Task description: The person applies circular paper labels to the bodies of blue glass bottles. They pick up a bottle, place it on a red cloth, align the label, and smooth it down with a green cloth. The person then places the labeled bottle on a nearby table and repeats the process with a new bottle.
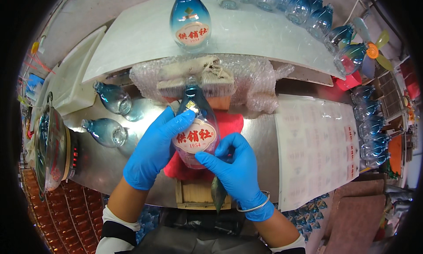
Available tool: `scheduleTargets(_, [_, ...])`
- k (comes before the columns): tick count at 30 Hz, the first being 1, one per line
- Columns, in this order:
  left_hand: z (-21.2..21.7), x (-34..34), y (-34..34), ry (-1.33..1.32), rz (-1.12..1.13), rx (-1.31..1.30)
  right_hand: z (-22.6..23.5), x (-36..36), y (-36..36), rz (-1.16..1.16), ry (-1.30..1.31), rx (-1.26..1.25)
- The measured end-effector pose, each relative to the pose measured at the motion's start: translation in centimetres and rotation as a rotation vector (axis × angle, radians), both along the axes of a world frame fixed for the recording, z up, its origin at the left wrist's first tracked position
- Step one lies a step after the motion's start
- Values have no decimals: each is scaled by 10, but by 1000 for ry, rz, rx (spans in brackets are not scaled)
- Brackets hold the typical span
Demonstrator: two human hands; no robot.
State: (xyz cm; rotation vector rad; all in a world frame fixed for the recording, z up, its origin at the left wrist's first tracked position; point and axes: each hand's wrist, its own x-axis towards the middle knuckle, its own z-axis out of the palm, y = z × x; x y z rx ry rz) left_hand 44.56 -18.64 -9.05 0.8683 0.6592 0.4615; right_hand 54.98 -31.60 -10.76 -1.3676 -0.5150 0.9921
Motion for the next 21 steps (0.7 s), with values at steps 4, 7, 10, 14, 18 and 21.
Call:
scheduleTargets(4, [4,0,-2,-19,3,37,-2,3,0,24,-89,-10])
scheduleTargets(7, [-5,-3,3,-78,-20,49,-4,6,0,49,-120,-6])
scheduleTargets(10, [-29,-15,10,-104,-69,252,6,14,-1,100,64,-18])
scheduleTargets(14, [-36,-30,-3,-293,-146,396,-5,25,-6,144,67,10])
scheduleTargets(18, [-35,-31,-11,-308,-145,439,-9,22,-5,141,15,34])
scheduleTargets(21, [-34,-32,-14,-279,-128,494,-7,20,-5,131,16,58])
